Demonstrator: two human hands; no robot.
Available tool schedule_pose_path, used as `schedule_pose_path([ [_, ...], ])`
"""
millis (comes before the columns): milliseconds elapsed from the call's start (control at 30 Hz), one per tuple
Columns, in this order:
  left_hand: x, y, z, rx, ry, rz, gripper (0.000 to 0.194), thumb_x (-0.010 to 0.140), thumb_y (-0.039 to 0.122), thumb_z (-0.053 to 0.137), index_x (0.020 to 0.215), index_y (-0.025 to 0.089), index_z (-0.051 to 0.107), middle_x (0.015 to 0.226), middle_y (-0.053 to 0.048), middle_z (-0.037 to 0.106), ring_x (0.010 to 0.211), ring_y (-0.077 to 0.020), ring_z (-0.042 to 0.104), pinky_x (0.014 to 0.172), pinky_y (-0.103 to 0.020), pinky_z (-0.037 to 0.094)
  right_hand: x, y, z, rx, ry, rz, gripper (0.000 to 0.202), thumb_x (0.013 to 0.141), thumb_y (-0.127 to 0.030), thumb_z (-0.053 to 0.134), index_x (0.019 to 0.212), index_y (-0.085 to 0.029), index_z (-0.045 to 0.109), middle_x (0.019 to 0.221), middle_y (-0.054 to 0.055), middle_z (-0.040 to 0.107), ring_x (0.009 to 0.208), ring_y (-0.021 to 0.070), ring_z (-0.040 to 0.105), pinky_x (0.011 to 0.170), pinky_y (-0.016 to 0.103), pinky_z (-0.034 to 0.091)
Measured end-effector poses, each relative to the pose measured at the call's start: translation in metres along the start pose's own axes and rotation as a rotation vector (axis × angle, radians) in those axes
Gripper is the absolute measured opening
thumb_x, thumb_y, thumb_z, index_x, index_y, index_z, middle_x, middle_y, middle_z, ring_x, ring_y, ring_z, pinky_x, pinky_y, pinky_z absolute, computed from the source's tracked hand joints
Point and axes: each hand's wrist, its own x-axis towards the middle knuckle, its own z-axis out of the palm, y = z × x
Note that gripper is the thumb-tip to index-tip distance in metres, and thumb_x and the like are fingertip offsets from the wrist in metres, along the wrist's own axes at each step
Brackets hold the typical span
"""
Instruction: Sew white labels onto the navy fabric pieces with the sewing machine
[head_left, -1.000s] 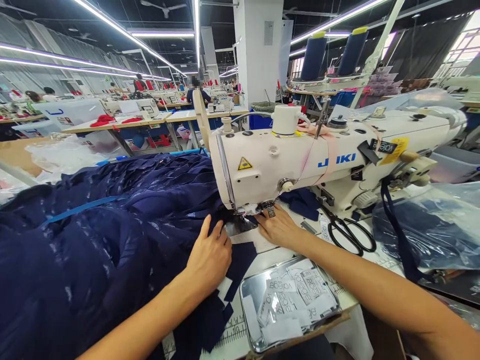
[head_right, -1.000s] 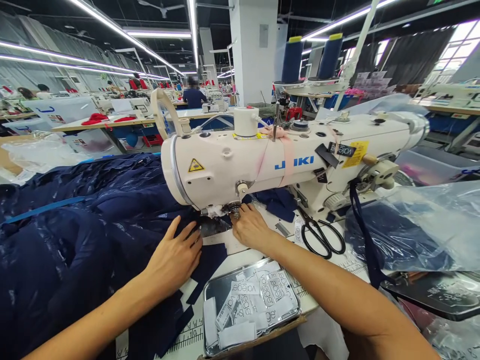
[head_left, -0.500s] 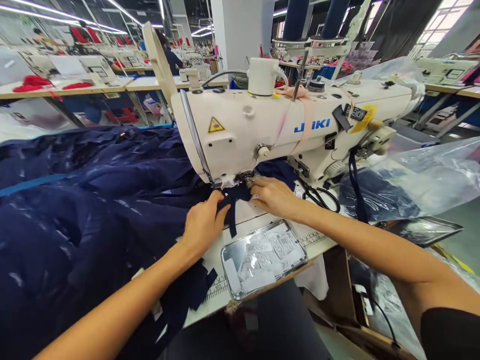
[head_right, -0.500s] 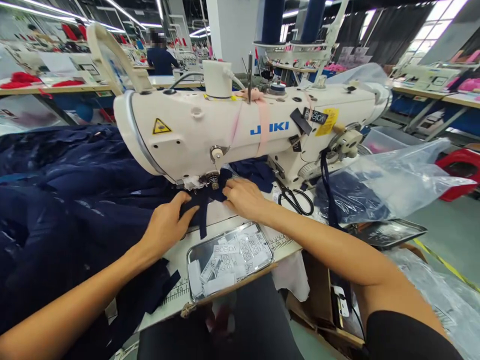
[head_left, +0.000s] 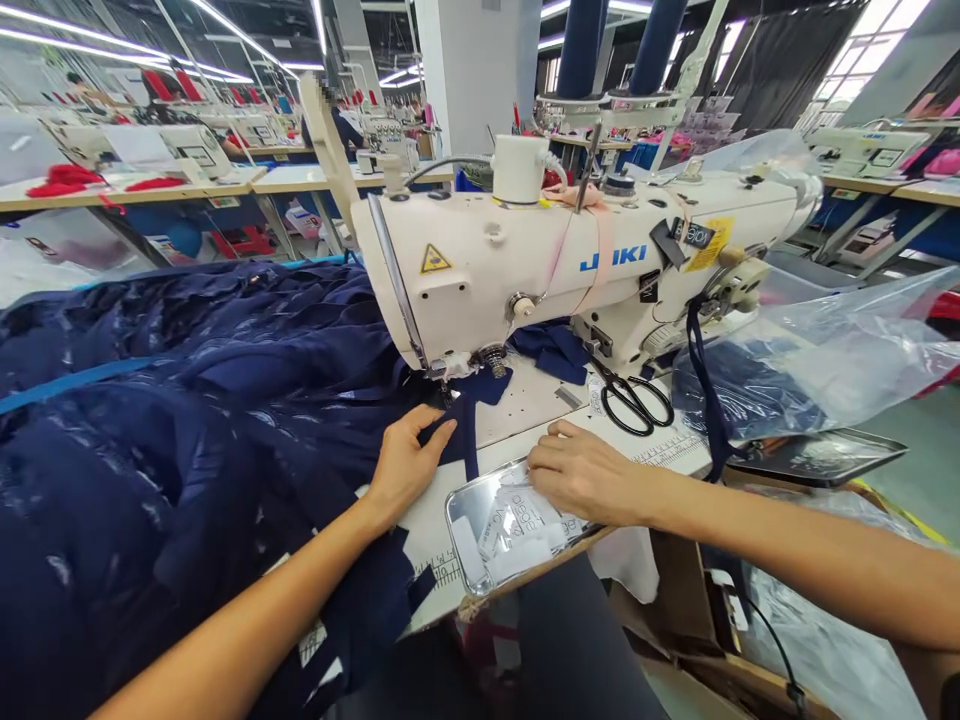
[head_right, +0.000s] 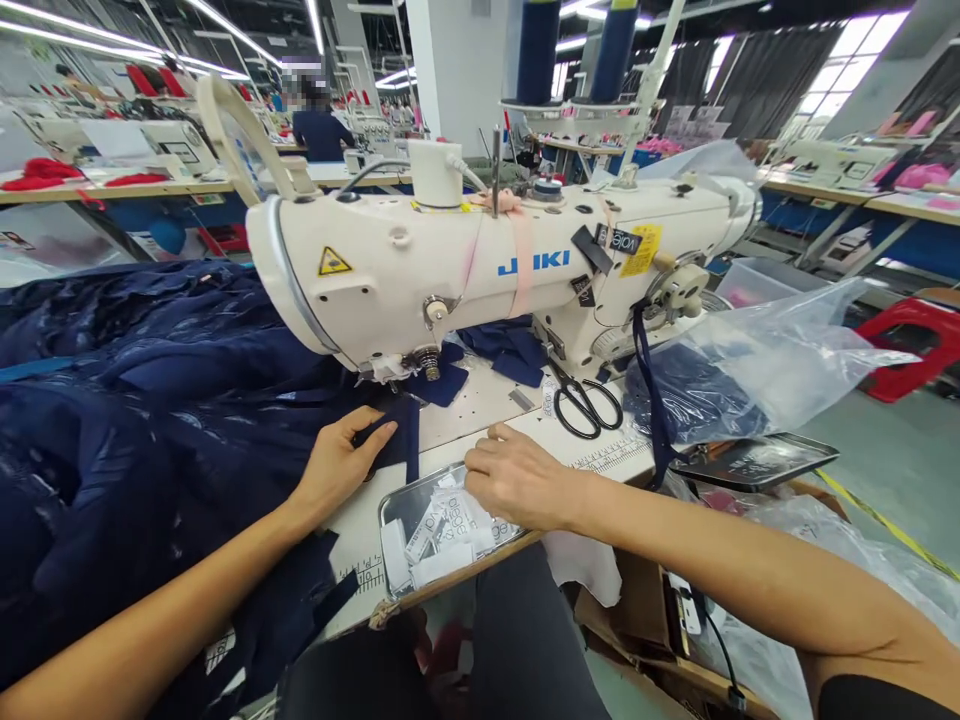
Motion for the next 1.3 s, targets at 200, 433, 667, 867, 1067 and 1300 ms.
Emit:
schedule_pose_path([
  [200, -0.008, 0.015, -0.002, -0.4, -0.053, -0.221, 0.023, 0.062, 0.038, 0.066, 0.067, 0.015, 0.066, 0.063, -0.001, 0.063, 0.064, -0.0148, 0.055, 0.062, -0.025, 0.044, 0.007, 0.008, -0.017, -0.192, 0.313, 0.127, 0.027, 0.085, -0.008, 0.037, 0.065, -0.015, 0.055, 0.062, 0.002, 0.049, 0.058, 0.0118, 0.039, 0.059, 0.028, 0.026],
  [433, -0.015, 0.038, -0.014, -0.568, -0.156, -0.38, 0.026, 0.05, 0.036, 0.075, 0.057, 0.014, 0.064, 0.053, 0.002, 0.058, 0.046, -0.0069, 0.045, 0.046, -0.019, 0.033, 0.05, -0.001, -0.023, -0.346, 0.675, -0.11, 0.021, 0.087, -0.01, 0.037, 0.091, -0.013, 0.057, 0.052, -0.002, 0.046, 0.05, 0.0103, 0.039, 0.052, 0.028, 0.026],
  [667, -0.014, 0.046, -0.03, -0.611, -0.264, -0.362, 0.023, 0.051, 0.034, 0.075, 0.057, 0.014, 0.065, 0.051, 0.002, 0.057, 0.048, -0.0068, 0.043, 0.049, -0.019, 0.032, 0.079, 0.006, -0.015, -0.363, 0.662, -0.313, 0.021, 0.086, -0.011, 0.038, 0.096, -0.01, 0.056, 0.054, -0.001, 0.049, 0.049, 0.0111, 0.043, 0.049, 0.029, 0.03],
  [867, -0.012, 0.041, -0.031, -0.678, -0.253, -0.371, 0.025, 0.053, 0.035, 0.076, 0.055, 0.014, 0.064, 0.052, 0.001, 0.058, 0.048, -0.0075, 0.045, 0.05, -0.02, 0.034, 0.071, 0.008, -0.006, -0.295, 0.58, -0.276, 0.027, 0.087, -0.01, 0.035, 0.107, -0.008, 0.053, 0.056, 0.0, 0.05, 0.052, 0.0123, 0.046, 0.051, 0.029, 0.032],
  [1067, -0.014, 0.04, -0.026, -0.699, -0.187, -0.449, 0.026, 0.047, 0.034, 0.079, 0.058, 0.014, 0.066, 0.055, 0.0, 0.062, 0.048, -0.0084, 0.05, 0.05, -0.02, 0.037, 0.067, -0.004, 0.003, 0.394, 0.586, 0.195, 0.032, 0.089, -0.019, 0.028, 0.104, -0.01, 0.054, 0.067, 0.004, 0.059, 0.058, 0.0126, 0.052, 0.058, 0.029, 0.042],
  [1300, -0.015, 0.038, -0.024, -0.57, -0.152, -0.393, 0.027, 0.05, 0.037, 0.076, 0.058, 0.014, 0.066, 0.054, 0.0, 0.061, 0.048, -0.0087, 0.049, 0.049, -0.02, 0.034, 0.086, -0.01, -0.001, 1.344, 0.426, 0.573, 0.027, 0.069, -0.042, 0.06, 0.069, -0.015, 0.057, 0.06, -0.003, 0.054, 0.052, 0.0089, 0.049, 0.052, 0.023, 0.042],
])
